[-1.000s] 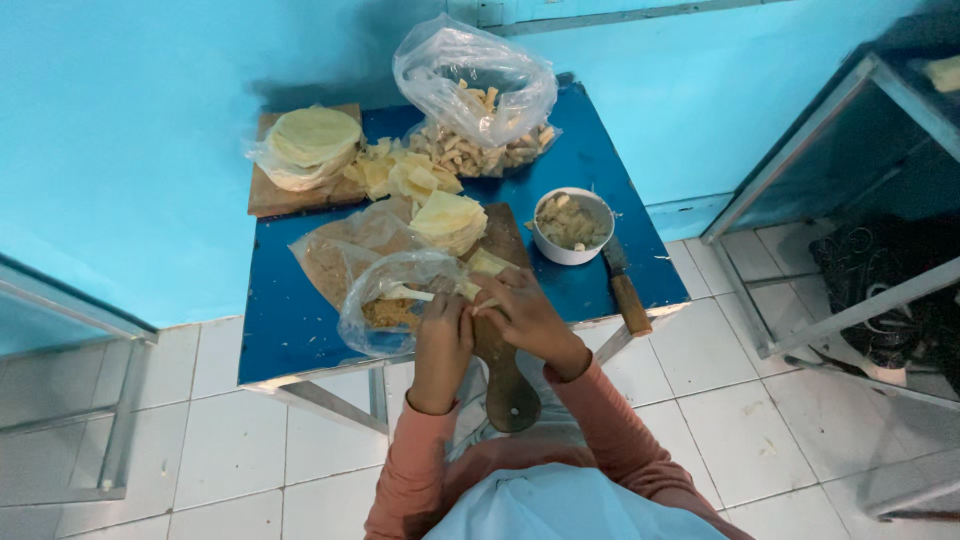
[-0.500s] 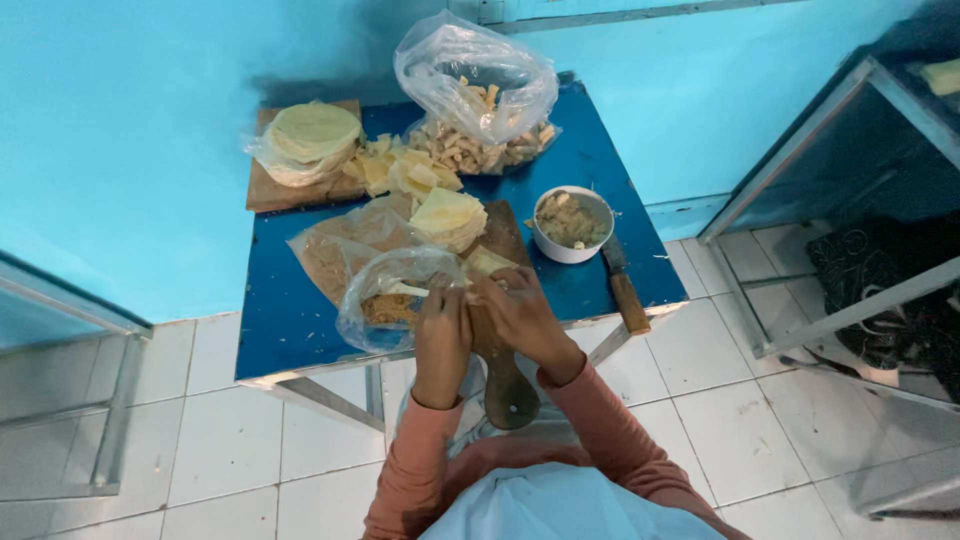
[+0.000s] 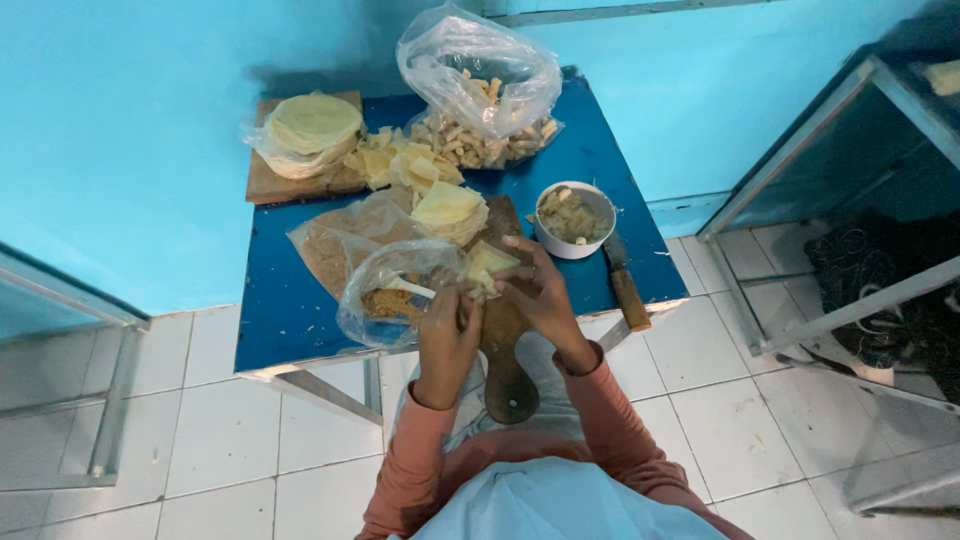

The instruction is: The person sits at a small blue table assembling filled snacks. They take thin yellow wrapper sheets, spoon brown filling from a plastic bag onto a wrapper, fold or stack the pieces together, and place the finished pieces into a white bowl, repeating the cycle with more wrappers and filling.

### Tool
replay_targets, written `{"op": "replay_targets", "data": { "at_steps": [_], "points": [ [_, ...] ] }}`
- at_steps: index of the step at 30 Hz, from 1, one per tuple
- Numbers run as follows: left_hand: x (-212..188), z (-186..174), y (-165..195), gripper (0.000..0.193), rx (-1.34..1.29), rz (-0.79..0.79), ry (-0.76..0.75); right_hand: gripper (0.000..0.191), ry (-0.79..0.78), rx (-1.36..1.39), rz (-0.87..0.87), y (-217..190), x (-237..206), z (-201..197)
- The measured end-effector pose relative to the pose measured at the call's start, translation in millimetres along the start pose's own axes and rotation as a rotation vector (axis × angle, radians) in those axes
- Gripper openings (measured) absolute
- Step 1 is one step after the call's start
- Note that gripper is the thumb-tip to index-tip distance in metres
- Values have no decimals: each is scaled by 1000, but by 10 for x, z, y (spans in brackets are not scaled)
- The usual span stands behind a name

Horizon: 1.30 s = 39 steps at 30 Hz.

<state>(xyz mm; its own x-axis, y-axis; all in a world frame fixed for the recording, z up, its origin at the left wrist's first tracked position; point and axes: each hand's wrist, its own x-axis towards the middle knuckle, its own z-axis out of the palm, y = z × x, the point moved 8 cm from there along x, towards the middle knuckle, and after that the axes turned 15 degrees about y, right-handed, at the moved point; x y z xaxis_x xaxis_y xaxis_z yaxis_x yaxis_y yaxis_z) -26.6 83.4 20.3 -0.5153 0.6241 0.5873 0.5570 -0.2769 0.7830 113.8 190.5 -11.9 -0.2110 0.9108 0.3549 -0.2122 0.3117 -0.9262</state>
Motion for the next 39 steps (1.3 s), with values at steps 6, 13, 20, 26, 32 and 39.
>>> {"op": "replay_targets", "data": {
  "at_steps": [6,13,20,26,32,39],
  "points": [
    [-12,-59,107,25,-151,-9,80,63,-72,92,86,-135,-142,75],
    [-11,-194,47,29,-20,36,145,73,-262,-430,33,-385,104,-32],
    [-19,-303,27,25,-80,-50,176,59,126,-415,-413,-1200,1239,-140],
    [-17,-295,145,18,-48,34,155,61,116,-461,-500,-1088,1135,179],
    [-158,-39,139,17,112,122,-85,42,-174,-460,-490,-687,643,606],
    [-315,187,18,41,299,285,-166,36,-436,-662,-651,-628,41,1170]
  ]
}}
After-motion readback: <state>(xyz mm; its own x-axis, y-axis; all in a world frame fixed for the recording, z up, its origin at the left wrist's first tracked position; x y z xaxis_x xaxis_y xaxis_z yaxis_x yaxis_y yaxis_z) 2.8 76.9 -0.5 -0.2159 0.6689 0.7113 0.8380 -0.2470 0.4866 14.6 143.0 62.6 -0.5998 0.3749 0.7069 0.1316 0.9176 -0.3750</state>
